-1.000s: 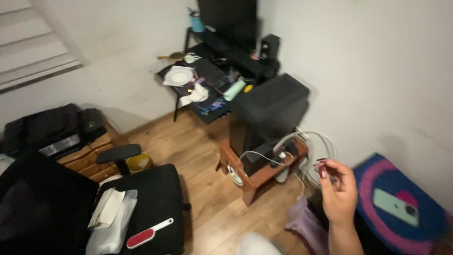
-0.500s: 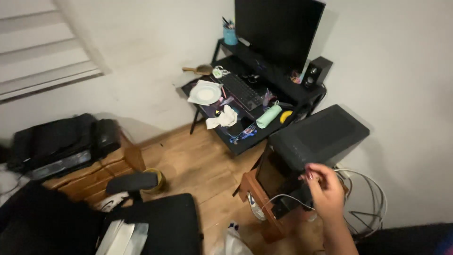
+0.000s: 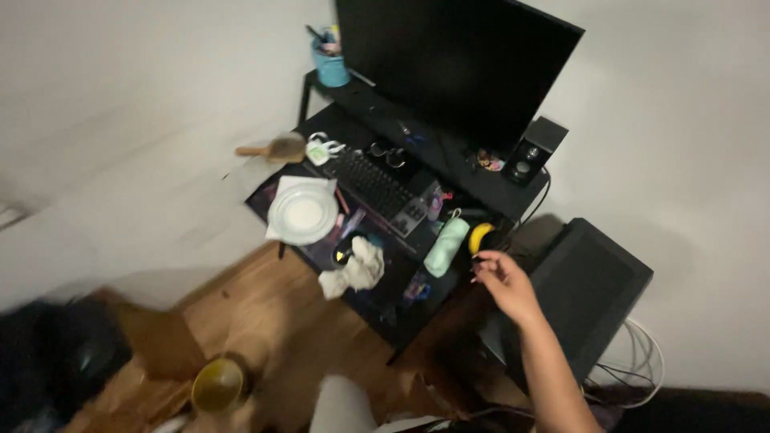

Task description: Organizing and tidying various household items including cables, a notebook, and a plate on a desk and bed.

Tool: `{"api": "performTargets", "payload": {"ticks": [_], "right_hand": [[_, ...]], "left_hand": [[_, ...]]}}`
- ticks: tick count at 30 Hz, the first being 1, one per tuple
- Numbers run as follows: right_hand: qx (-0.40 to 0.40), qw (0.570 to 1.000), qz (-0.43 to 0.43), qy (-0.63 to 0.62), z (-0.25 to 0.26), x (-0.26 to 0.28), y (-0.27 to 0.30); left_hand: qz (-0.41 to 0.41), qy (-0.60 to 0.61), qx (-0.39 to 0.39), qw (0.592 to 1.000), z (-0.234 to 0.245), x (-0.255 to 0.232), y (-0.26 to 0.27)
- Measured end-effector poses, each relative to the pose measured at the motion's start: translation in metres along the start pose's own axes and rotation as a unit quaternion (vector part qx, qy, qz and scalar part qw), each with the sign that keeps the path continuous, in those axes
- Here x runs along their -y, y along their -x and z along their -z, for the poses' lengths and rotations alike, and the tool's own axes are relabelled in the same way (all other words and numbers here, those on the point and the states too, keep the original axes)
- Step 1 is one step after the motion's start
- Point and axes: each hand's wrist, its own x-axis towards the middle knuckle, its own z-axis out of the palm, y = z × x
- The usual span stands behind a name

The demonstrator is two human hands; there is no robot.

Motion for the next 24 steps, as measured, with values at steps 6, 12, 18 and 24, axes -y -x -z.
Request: {"api": "performTargets", "payload": {"ticks": [6, 12, 18, 24], "right_hand": [[-0.044, 0.994, -0.098, 0.007, -0.022, -0.076, -0.04], [-0.187, 0.968, -0.165, 0.039, -0.167, -0.144, -0.018], [-0.2, 0.929, -0.249, 0.188, -0.328, -0.064, -0.055], [-0.172, 0.951, -0.244, 0.082, -0.384, -0.118, -0.06]], "left_hand": [[0.054, 0.044, 0.043, 0.997, -0.022, 0.138, -0.156], [0.128, 0.044, 0.163, 0.977, -0.088, 0.309, -0.38], [0.139, -0.246, 0.346, 0.895, -0.089, 0.403, -0.426], [0.089, -0.432, 0.329, 0.835, -0.052, 0.518, -0.396]]}}
